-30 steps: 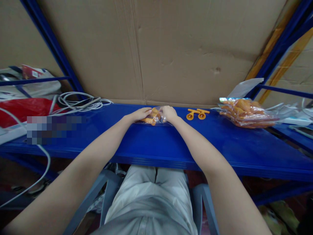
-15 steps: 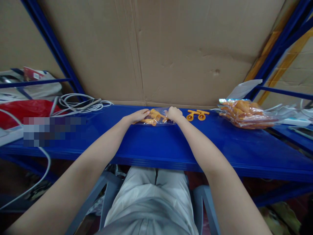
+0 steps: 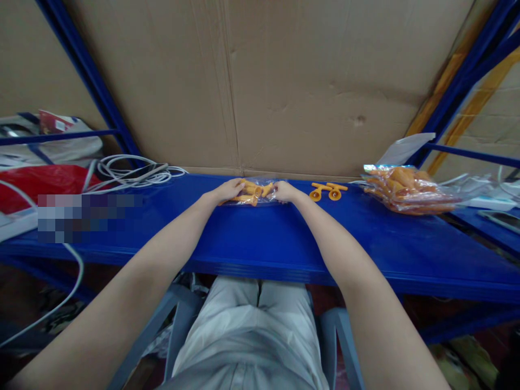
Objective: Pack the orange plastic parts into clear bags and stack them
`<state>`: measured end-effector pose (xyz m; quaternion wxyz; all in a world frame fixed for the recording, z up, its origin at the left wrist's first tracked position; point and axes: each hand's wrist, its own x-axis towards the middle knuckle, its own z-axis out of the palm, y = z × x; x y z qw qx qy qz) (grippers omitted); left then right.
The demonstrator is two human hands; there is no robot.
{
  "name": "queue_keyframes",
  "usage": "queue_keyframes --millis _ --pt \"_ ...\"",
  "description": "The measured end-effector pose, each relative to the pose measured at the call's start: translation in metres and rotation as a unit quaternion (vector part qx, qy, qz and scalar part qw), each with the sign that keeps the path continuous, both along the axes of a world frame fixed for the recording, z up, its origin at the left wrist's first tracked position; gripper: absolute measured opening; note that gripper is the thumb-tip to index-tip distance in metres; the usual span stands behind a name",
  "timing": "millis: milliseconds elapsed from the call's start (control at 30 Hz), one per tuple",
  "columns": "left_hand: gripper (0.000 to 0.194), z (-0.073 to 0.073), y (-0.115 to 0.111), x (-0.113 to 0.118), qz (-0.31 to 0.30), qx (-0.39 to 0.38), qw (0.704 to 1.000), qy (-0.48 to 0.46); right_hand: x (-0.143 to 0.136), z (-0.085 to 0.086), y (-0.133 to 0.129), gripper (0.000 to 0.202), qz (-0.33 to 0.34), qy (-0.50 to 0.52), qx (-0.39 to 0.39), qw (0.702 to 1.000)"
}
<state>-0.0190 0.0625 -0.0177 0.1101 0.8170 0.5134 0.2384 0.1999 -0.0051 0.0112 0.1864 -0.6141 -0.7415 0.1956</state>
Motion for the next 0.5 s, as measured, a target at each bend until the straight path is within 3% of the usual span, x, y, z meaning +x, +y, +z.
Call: queue_keyframes --millis 167,333,500 --pt "0.047 0.008 -0.010 0.008 0.053 0.027 0.995 0.075 0.000 -0.002 0.001 0.026 0.021 -0.037 0.026 0.999" --pt "0.053 0.012 -0.014 0.014 0.045 0.031 0.989 0.136 -0.004 -0.009 0.009 0.021 0.021 -0.130 0.126 0.983" --pt "0.053 0.014 -0.016 0.015 0.043 0.026 0.985 0.165 -0.008 -0.016 0.011 0.021 -0.009 -0.161 0.138 0.977"
